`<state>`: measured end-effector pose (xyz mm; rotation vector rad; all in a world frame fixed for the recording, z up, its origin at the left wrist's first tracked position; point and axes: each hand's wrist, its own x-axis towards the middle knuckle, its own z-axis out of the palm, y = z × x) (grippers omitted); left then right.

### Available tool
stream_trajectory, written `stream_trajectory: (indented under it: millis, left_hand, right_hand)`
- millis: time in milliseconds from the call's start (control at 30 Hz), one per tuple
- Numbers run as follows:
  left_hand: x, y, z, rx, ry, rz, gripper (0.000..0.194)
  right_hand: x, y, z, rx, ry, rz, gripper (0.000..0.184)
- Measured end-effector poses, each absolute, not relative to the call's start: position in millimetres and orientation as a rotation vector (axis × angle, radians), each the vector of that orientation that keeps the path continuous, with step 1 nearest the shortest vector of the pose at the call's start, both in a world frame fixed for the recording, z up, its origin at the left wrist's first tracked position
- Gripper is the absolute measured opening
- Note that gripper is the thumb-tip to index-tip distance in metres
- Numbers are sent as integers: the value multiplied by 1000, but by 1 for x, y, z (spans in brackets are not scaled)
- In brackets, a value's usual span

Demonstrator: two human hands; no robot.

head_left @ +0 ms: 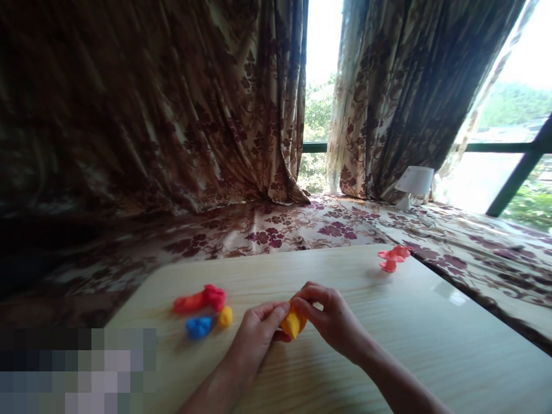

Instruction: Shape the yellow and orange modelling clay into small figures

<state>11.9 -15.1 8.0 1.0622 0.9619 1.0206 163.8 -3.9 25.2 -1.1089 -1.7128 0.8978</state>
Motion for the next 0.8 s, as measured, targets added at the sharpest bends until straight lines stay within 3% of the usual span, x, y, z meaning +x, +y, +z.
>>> stream_trajectory:
  millis: [200, 367, 533, 800]
  left_hand:
    - [12, -17, 7, 1025, 910, 1048, 32]
    - [11, -14, 8, 1097, 965, 1033, 30]
    - [10, -12, 4, 1016, 953, 1056, 31]
    - [11, -15, 12, 929, 960, 1084, 35]
  right_hand:
    - [170, -1, 29, -1143, -1742, 974, 37]
    - [167, -1, 27, -1113, -1741, 973, 26]
    - [169, 1, 25, -1114, -1687, 1050, 36]
    - [168, 2, 19, -1127, -1633, 1131, 22]
